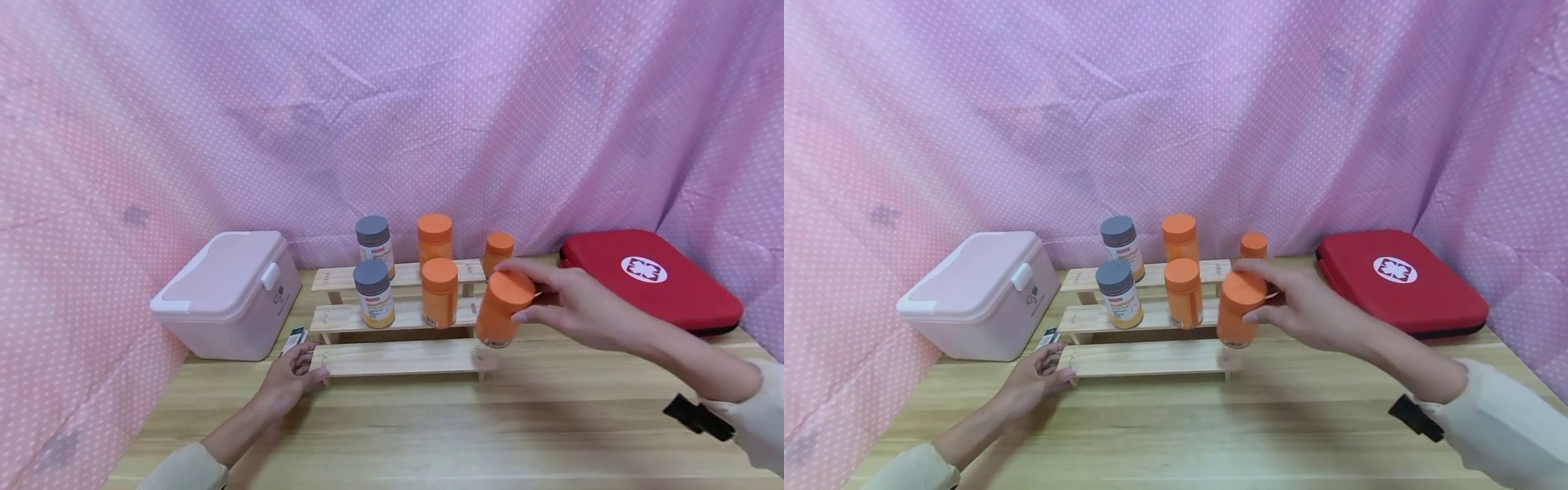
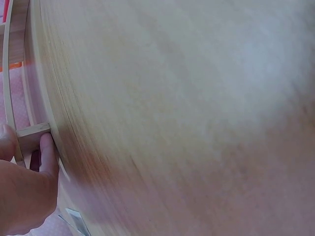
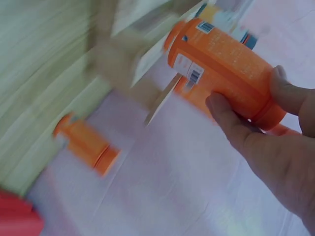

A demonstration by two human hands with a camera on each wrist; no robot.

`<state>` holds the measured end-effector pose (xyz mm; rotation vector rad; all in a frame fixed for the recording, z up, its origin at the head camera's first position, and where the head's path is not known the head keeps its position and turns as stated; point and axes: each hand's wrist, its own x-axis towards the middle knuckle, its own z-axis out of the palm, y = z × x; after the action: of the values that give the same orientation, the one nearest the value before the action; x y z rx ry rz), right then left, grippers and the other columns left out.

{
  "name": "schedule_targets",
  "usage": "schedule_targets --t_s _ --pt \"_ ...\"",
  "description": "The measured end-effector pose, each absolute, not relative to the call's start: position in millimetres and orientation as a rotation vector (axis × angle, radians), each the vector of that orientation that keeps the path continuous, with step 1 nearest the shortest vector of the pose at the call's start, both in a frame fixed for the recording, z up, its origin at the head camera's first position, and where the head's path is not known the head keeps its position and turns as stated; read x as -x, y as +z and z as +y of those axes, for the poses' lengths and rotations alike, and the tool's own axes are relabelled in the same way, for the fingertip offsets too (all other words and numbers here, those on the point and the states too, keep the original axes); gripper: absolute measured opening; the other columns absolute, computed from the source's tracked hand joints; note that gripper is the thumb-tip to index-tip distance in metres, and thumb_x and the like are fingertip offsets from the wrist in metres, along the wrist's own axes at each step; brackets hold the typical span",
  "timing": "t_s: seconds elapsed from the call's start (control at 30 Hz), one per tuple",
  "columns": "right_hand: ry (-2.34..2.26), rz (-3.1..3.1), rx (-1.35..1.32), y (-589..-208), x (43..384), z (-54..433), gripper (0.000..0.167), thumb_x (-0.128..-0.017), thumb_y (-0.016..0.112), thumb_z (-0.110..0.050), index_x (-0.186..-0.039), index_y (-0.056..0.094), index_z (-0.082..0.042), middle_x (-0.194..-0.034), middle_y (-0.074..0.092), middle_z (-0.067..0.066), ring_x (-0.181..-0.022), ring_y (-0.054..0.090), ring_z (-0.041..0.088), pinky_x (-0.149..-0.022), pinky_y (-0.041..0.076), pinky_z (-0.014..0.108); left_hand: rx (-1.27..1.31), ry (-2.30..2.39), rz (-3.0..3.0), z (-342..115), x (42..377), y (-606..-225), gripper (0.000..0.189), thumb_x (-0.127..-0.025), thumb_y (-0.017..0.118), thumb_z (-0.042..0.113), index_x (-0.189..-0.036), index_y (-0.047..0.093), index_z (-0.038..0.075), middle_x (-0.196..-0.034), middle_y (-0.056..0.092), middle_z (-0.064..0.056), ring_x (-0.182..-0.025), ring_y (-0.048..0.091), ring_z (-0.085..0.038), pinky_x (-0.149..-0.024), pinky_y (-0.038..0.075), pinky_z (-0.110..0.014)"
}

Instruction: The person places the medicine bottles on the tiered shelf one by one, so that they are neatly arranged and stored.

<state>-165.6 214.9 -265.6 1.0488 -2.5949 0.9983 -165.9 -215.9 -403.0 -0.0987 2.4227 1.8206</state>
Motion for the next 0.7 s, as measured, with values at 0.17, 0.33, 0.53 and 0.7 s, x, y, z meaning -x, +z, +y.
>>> schedule_targets --t_s 0.17,0.33,0.53,0.7 --pt "1.174 -2.602 -1.119 -273.5 163.1 179.6 0.061 -0.081 0.077 -0.007 -0.136 0.050 -0.009 -0.117 0.063 0.002 -0.096 0.062 0.012 -0.079 0.056 0.027 0.103 1.735 2.494 -216.7 166.0 -403.4 0.059 -0.086 0.069 0.001 -0.137 0.041 -0.005 -0.122 0.058 -0.024 -0.106 0.061 -0.029 -0.081 0.055 -0.025" --pt "1.245 -2.617 -1.191 -286.3 162.2 143.2 0.058 -0.082 0.075 -0.007 -0.135 0.051 -0.009 -0.113 0.063 0.002 -0.094 0.062 0.012 -0.080 0.056 0.028 0.109 1.715 2.510 -217.0 168.2 -404.1 0.059 -0.086 0.069 0.001 -0.137 0.042 -0.005 -0.121 0.059 -0.023 -0.104 0.062 -0.029 -0.081 0.055 -0.025" --pt "1.335 -2.597 -1.305 -297.5 166.5 103.3 0.060 -0.085 0.073 -0.007 -0.139 0.047 -0.010 -0.118 0.061 0.002 -0.101 0.061 0.012 -0.086 0.055 0.028 0.077 1.712 2.503 -218.1 167.4 -403.2 0.063 -0.086 0.070 0.005 -0.139 0.039 -0.006 -0.122 0.058 -0.025 -0.102 0.063 -0.026 -0.080 0.056 -0.025" --pt "1.370 -2.581 -1.347 -305.0 173.3 79.6 0.058 -0.085 0.073 -0.007 -0.137 0.048 -0.012 -0.117 0.062 0.000 -0.098 0.061 0.010 -0.085 0.054 0.026 0.073 1.684 2.537 -218.0 166.9 -403.3 0.061 -0.086 0.071 0.007 -0.137 0.041 -0.007 -0.121 0.059 -0.023 -0.103 0.062 -0.025 -0.081 0.055 -0.023"
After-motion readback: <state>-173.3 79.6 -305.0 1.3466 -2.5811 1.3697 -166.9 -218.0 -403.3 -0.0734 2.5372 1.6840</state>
